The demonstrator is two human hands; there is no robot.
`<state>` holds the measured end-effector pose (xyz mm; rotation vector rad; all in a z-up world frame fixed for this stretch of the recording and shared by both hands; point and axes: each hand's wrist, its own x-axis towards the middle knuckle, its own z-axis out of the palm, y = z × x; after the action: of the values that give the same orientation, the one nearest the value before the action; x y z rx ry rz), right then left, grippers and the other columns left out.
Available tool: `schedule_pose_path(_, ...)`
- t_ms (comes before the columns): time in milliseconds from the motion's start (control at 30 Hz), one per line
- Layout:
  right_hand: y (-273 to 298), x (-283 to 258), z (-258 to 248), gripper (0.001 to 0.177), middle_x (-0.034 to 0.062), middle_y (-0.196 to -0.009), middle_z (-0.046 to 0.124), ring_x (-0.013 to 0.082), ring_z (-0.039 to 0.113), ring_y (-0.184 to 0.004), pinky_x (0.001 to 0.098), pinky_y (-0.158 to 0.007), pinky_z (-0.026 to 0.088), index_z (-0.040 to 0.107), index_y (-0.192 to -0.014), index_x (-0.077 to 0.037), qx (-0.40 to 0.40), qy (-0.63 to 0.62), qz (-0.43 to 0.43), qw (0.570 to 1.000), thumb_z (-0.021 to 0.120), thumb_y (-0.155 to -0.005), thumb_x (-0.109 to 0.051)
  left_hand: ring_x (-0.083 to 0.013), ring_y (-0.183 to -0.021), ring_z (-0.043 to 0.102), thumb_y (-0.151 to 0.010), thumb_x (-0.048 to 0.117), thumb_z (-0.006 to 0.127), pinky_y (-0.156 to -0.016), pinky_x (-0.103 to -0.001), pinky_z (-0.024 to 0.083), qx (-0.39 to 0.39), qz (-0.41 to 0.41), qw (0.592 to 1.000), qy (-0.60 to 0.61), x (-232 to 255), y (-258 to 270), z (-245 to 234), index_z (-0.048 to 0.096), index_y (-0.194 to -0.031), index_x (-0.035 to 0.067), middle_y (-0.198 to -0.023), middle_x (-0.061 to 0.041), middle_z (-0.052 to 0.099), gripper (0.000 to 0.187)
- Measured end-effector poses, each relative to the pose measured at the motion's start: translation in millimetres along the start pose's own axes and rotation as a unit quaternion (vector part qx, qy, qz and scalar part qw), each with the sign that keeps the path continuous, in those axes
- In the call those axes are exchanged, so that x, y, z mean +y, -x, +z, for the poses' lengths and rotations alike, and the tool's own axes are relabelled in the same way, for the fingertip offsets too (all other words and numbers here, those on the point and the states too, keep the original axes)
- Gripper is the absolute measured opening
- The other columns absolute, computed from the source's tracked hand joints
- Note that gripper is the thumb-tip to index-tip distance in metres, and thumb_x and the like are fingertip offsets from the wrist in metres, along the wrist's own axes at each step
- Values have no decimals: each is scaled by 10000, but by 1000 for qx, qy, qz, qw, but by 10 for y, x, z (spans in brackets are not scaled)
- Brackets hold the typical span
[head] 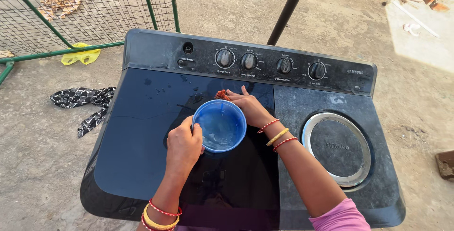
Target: The person cleans the exterior surface and control panel of a twin-tub washing machine with a cloth, wiping the top lids, the dials, and the surrounding plastic casing.
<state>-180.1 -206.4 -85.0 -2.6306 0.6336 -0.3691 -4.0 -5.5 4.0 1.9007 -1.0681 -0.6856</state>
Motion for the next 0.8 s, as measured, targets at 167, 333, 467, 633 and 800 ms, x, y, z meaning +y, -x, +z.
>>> schedule_pose_path(167, 413, 125, -155, 437, 82, -1482, 581, 293, 438, -1458, 641, -1228, 148, 681, -1354, -190, 84, 57, 65, 993, 672, -919, -235, -211, -511, 734, -966, 188, 536, -555, -352, 616, -75, 1, 997, 22, 178, 11, 271, 725, -1146, 72, -616, -127, 717, 286)
schedule_pose_path(333, 774, 551, -229, 456, 120, -1433, 618, 280, 509, -1393, 579, -1233, 218, 684, -1334, -149, 112, 136, 64, 982, 660, -878, -158, -235, -528, 738, -963, 212, 548, -585, -372, 603, -148, 37, 988, 8, 378, 51, 681, 712, -1140, 76, -632, -129, 725, 278)
schedule_pose_path(467, 1095, 836, -620, 501, 80, -1339, 696, 229, 643, -1241, 543, -1227, 283, 725, -1279, -206, 59, 202, 132, 968, 619, -827, -17, -248, -549, 746, -953, 200, 545, -593, -382, 618, -196, 49, 979, 33, 393, 101, 1180, 711, -1125, 61, -657, -143, 727, 277)
schedule_pose_path(633, 1351, 760, -1371, 360, 172, -986, 752, 297, 752, -883, 397, -846, 576, 754, -1202, -215, 22, 118, 341, 932, 660, -876, -96, -317, -637, 728, -932, 169, 586, -624, -432, 603, -152, 184, 971, 26, 486, 85, 1874, 699, -1163, 37, -745, -203, 746, 289)
schedule_pose_path(800, 1309, 490, -1712, 400, 231, -903, 725, 338, 738, -797, 419, -758, 579, 767, -1212, -145, 144, 131, 280, 940, 600, -871, -18, -288, -613, 756, -963, 177, 542, -554, -387, 644, -304, -10, 943, 131, 858, 78, 2200, 558, -1267, -19, -797, -227, 741, 362)
